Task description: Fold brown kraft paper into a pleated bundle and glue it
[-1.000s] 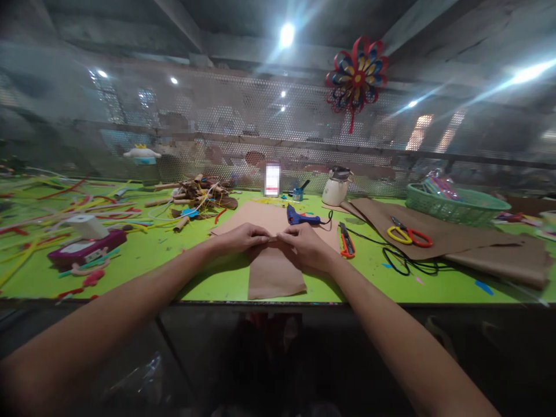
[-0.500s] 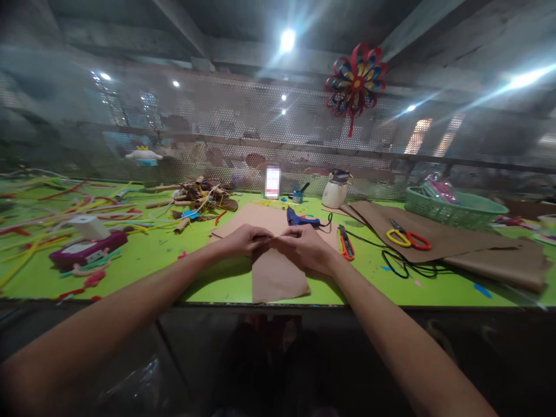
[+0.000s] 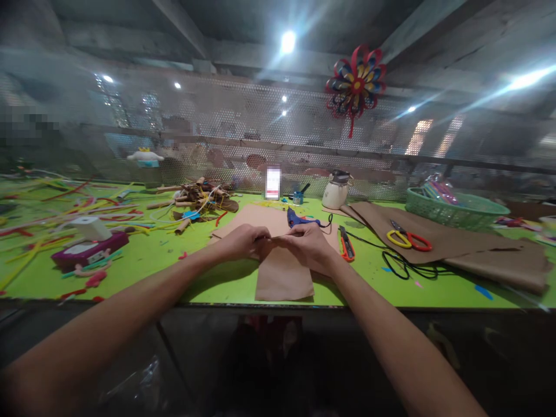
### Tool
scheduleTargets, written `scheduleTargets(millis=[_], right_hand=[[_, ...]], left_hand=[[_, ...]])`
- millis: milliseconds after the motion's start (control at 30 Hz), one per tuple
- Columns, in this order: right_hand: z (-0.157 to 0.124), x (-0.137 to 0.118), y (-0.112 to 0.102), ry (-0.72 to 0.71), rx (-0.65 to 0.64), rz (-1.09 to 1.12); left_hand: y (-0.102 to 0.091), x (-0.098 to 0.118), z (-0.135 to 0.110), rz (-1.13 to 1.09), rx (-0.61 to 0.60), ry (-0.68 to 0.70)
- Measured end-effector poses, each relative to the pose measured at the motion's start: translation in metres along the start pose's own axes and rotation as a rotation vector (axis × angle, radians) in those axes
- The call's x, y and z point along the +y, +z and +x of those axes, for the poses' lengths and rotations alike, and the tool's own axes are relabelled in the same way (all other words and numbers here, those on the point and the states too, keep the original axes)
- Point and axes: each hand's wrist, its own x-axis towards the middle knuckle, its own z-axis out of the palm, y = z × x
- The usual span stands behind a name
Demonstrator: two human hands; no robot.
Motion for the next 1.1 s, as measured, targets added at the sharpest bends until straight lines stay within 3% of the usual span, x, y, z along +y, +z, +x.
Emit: scheduleTargets(millis=[200, 367, 600, 733, 967, 1100], right_hand=[[0.006, 0.017, -0.007, 0.068, -0.059, 0.099], [0.012, 0.033, -0.013, 0.101, -0.052, 0.172], [0.010, 0.031, -0.014, 0.129, -0.085, 0.268], [0.009, 0.028, -0.014, 0.140, -0.161, 0.360], [0.005, 0.012, -0.013, 0.106, -0.166, 0.542], [-0.003, -0.004, -0.010, 0.069, -0.407, 0.410]], left_hand=[[0.001, -0.002, 0.001, 0.026, 0.002, -0.017], [-0.001, -0.005, -0.001, -0.160, -0.031, -0.071], [-0.009, -0.011, 0.000, -0.328, -0.073, -0.071], [-0.016, -0.011, -0.003, -0.400, -0.085, -0.148], [-0.019, -0.009, -0.011, -0.905, -0.151, -0.260], [-0.011, -0.001, -0.012, -1.134, -0.348, -0.257]])
